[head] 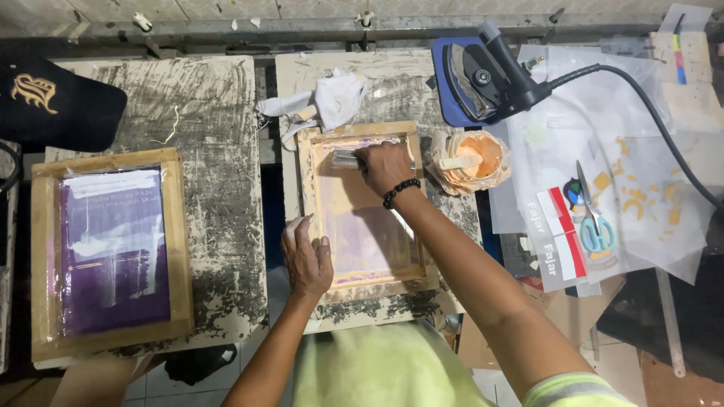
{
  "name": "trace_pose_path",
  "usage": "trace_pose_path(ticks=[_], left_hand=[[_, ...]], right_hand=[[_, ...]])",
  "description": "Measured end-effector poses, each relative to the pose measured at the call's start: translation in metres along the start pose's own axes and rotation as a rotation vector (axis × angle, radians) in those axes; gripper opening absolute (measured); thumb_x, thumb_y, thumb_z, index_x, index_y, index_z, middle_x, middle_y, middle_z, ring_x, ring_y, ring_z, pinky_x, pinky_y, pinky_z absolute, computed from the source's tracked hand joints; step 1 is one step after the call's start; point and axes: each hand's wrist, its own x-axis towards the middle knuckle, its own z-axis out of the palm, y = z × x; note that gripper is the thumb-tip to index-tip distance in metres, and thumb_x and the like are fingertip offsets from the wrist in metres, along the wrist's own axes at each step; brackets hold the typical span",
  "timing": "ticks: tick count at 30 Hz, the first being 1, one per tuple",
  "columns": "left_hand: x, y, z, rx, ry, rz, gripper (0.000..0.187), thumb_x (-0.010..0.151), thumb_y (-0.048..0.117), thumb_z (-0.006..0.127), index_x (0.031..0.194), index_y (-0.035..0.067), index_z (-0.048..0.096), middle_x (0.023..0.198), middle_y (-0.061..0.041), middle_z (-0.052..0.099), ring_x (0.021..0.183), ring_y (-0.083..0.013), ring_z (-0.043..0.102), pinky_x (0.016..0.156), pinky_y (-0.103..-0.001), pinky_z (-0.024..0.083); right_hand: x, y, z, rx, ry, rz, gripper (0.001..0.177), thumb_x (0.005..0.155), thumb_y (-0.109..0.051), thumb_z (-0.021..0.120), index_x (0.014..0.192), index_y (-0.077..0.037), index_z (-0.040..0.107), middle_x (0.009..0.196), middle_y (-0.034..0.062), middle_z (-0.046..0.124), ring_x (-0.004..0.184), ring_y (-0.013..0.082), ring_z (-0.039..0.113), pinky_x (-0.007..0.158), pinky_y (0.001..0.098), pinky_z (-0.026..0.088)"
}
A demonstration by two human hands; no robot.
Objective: The person uses a squeegee to spread orange ink across a screen printing frame. They repeatedly pull the ink across the mesh to ensure even coverage over the design area. The workspace includes a second frame with purple ink and various tools like scissors and an iron.
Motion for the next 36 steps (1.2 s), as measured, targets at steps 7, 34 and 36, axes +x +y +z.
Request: trace_pose_path(ticks=[7,34,36], left_hand=[[-0.002,-0.004,0.002,0.022,0.024,-0.003,0.041,0.105,0.030,0.045,0.137,0.007,0.053,0.129,-0.013,0.051,0.108,-0.0325,0.054,0.096,-0.047,0.043],[-0.009,-0.009,0.006,0.068,-0.015,0.019,0.040,0.106,0.029,0.045,0.138,0.006,0.051,0.131,-0.013,0.049,0.109,-0.0322,0.052,0.095,-0.050,0.043],[-0.008,-0.012,0.008,0.053,-0.009,0.017,0.042,0.106,0.032,0.043,0.138,0.006,0.051,0.132,-0.013,0.048,0.113,-0.0330,0.051,0.096,-0.050,0.042]], right_hand=[[-0.057,-0.027,-0.023,0.036,-0.110,-0.021,0.013,0.070,-0.025,0.078,0.082,-0.023,0.073,0.068,-0.0004,0.073,0.076,0.0277,0.075,0.069,0.0431,0.062],[-0.023,-0.018,-0.009,0.044,0.119,-0.011,0.013,0.088,-0.021,0.065,0.094,-0.026,0.075,0.089,-0.0001,0.079,0.082,0.0292,0.074,0.070,0.0407,0.053],[-0.012,-0.002,0.025,0.026,0.047,0.010,0.003,0.078,-0.022,0.072,0.077,-0.025,0.072,0.073,-0.0031,0.074,0.075,0.0271,0.074,0.073,0.0406,0.055]])
